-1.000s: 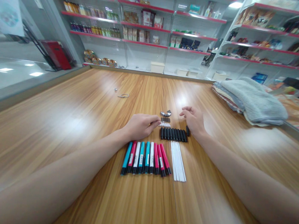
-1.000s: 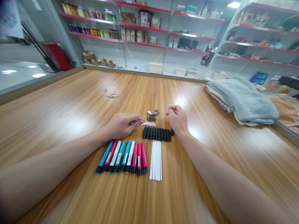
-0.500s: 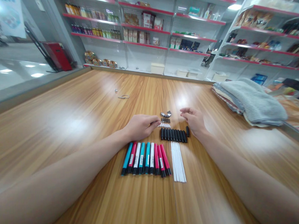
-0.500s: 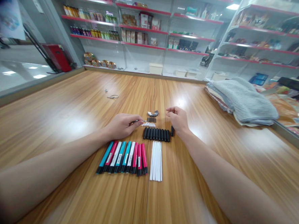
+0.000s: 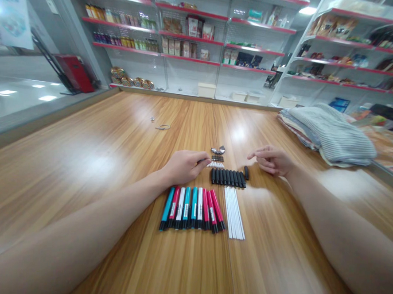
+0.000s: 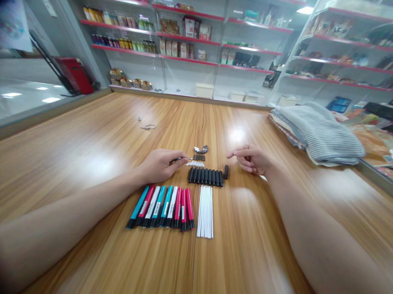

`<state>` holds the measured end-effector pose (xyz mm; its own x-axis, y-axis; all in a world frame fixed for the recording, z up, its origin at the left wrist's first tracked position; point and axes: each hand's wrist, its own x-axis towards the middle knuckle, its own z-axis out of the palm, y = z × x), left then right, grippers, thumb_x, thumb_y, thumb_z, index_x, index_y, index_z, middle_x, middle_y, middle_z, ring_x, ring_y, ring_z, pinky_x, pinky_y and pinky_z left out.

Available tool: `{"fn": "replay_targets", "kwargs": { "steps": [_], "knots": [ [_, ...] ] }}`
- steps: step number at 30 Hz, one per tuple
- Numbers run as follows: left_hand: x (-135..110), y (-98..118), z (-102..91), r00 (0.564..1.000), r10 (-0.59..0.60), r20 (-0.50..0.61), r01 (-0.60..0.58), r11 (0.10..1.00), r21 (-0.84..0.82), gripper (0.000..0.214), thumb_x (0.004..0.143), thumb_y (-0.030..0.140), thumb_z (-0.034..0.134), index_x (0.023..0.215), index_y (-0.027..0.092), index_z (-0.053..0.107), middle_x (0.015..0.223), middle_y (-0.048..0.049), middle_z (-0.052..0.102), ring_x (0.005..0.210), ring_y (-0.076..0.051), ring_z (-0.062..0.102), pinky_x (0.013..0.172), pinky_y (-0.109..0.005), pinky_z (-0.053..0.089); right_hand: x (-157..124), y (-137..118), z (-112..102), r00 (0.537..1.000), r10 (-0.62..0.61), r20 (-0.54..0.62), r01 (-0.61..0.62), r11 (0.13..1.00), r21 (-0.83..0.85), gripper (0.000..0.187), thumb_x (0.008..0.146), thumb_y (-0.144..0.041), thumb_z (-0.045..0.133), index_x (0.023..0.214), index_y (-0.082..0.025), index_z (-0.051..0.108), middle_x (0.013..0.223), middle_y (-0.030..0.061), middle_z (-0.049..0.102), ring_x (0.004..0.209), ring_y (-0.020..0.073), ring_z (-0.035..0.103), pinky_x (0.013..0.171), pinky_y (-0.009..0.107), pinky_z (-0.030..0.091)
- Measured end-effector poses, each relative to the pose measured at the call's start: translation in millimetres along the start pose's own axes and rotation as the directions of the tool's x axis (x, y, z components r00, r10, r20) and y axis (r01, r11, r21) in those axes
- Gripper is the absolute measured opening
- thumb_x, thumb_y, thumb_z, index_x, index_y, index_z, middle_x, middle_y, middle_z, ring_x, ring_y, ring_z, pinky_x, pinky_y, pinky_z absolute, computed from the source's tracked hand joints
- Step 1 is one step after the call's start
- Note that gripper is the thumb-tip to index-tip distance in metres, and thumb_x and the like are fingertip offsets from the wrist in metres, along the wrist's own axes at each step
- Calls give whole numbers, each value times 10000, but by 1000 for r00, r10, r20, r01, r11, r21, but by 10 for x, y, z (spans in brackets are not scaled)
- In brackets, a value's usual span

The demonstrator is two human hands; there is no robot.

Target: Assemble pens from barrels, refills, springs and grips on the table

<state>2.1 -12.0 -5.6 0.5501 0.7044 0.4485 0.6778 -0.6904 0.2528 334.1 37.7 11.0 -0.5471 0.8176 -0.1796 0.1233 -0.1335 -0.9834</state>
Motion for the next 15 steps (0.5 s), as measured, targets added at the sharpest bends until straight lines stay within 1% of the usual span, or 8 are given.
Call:
{"fn": "replay_targets", "kwargs": {
  "steps": [3,5,7,9,12,15],
  "knots": [
    [-1,8,-2,1000,3,2,-3,1000,0,304,955,396,380,943,220,627,811,-25,688,751,-159,643,651,-243,409,27,-21,46,990,126,60,-114,979,-172,269,754,-330,677,882,-95,650,442,-27,539,317,81,474,266,164,264],
    [-1,12,-4,1000,3,6,-3,1000,0,306,956,396,378,943,219,627,817,-27,689,758,-161,645,653,-244,410,56,-33,113,982,178,67,-150,942,-302,266,740,-354,707,819,-110,635,530,8,616,344,79,515,263,149,276],
    [-1,15,-7,1000,1,6,-1,1000,2,308,956,396,376,942,219,628,816,-28,689,762,-162,646,652,-245,409,78,-29,172,984,169,51,-136,910,-392,270,742,-373,708,772,-121,615,558,14,636,328,65,501,260,141,283],
    [-1,18,-8,1000,-4,6,4,1000,7,310,956,398,377,942,219,629,806,-27,687,754,-162,644,649,-245,408,90,-12,212,993,121,6,-106,890,-443,279,749,-394,699,772,-131,606,532,-3,621,302,58,476,254,142,287],
    [1,21,-11,1000,-5,6,5,1000,11,311,955,400,377,941,218,629,798,-26,684,746,-161,641,646,-245,406,99,17,249,996,53,-75,-83,869,-488,293,751,-418,689,782,-142,594,506,-19,600,282,56,451,247,147,289],
    [3,24,-12,1000,1,4,-1,1000,10,306,955,392,377,943,219,629,799,-24,685,739,-159,640,643,-245,402,104,24,285,993,32,-112,-85,854,-514,270,738,-389,697,764,-151,574,486,-30,583,278,58,447,251,148,292]
  ]
}}
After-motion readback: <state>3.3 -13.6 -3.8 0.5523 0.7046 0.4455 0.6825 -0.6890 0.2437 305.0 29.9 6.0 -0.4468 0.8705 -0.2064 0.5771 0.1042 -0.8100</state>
